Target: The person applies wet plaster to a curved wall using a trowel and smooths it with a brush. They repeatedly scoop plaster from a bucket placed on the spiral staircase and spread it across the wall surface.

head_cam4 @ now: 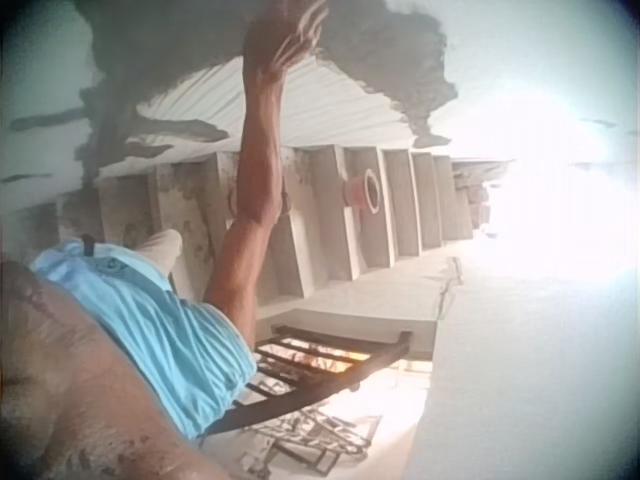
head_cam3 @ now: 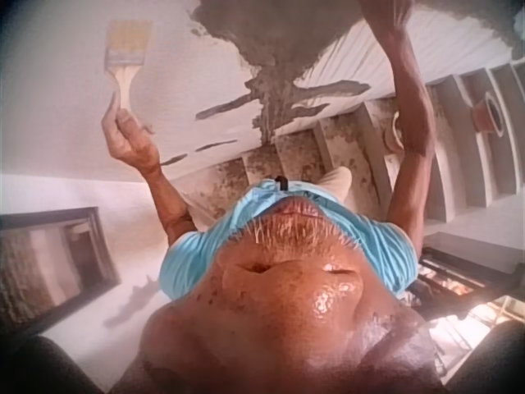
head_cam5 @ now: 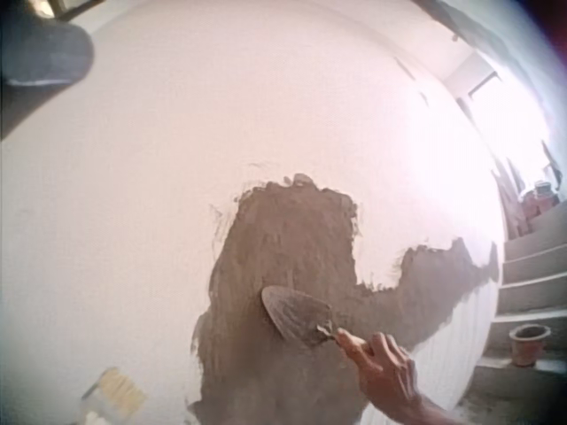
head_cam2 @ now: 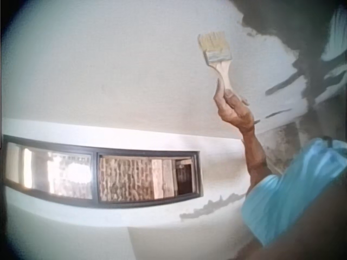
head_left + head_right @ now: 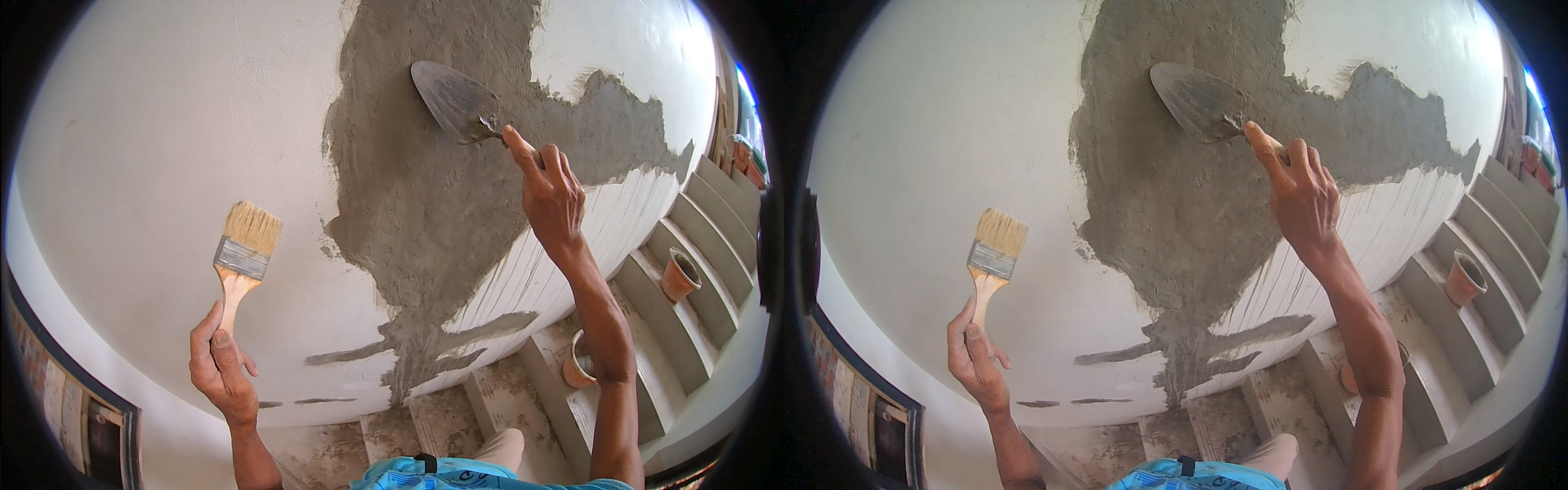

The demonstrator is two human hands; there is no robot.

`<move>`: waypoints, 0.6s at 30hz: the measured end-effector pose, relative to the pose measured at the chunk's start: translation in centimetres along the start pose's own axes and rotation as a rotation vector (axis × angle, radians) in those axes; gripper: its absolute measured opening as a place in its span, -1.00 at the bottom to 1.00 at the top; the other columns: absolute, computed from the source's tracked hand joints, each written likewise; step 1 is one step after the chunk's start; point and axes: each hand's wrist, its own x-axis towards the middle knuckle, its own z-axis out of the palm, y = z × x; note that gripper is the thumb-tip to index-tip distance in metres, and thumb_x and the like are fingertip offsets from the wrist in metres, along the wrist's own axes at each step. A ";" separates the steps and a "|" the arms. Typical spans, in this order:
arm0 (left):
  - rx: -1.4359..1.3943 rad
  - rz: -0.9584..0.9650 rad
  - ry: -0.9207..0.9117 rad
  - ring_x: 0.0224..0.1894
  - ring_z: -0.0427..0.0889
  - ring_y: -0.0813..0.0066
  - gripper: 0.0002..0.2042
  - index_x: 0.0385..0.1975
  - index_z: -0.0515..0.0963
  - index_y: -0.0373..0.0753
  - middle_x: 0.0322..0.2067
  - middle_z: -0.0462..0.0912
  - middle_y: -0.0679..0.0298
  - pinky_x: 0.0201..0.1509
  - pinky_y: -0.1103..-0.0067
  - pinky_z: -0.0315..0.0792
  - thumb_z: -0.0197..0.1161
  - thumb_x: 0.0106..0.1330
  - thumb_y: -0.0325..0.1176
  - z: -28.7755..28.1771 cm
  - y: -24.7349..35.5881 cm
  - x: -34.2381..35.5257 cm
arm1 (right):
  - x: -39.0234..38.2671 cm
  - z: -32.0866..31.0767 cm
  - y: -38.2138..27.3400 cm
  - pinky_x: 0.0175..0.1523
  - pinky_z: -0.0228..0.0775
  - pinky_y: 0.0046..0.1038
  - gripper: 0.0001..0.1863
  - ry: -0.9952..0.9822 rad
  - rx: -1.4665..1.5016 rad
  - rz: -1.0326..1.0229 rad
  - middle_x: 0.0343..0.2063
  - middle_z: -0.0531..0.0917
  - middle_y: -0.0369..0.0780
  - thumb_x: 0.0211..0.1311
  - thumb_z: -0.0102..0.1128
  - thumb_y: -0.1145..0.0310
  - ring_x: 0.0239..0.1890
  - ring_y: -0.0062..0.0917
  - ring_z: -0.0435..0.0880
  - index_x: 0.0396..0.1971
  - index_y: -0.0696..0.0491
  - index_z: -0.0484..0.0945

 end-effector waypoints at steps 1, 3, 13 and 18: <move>-0.007 0.011 -0.006 -0.65 0.23 0.75 -0.66 0.15 0.51 -0.38 -0.52 0.34 0.39 -0.68 0.68 0.24 -0.08 0.56 -0.34 0.0 -0.1 0.0 | -0.1 0.2 0.3 -0.29 0.59 -0.48 -0.22 -0.004 -0.011 -0.019 -0.41 0.44 -0.33 0.17 0.21 0.66 -0.35 -0.55 0.55 0.37 -0.34 0.40; -0.005 0.035 -0.008 -0.70 0.26 0.73 -0.68 0.13 0.52 -0.38 -0.58 0.38 0.37 -0.69 0.67 0.21 -0.08 0.56 -0.39 -0.5 -0.5 -0.3 | -0.9 1.0 0.1 -0.30 0.59 -0.48 -0.21 -0.018 0.020 -0.055 -0.41 0.45 -0.33 0.17 0.21 0.66 -0.36 -0.55 0.55 0.37 -0.34 0.40; -0.010 0.005 0.019 -0.70 0.25 0.73 -0.68 0.13 0.51 -0.39 -0.59 0.34 0.39 -0.69 0.67 0.23 -0.08 0.55 -0.39 -1.1 -1.0 -0.3 | 0.6 0.3 0.3 -0.36 0.62 -0.50 -0.21 0.032 0.022 0.016 -0.46 0.42 -0.34 0.19 0.20 0.67 -0.38 -0.58 0.55 0.37 -0.38 0.39; -0.074 -0.037 -0.015 -0.62 0.15 0.76 -0.65 0.16 0.49 -0.38 -0.57 0.21 0.46 -0.68 0.70 0.24 -0.12 0.56 -0.37 0.0 -1.3 -0.2 | 4.6 0.5 1.2 -0.33 0.64 -0.48 -0.21 0.071 -0.022 0.027 -0.43 0.44 -0.32 0.20 0.18 0.70 -0.36 -0.58 0.56 0.36 -0.38 0.39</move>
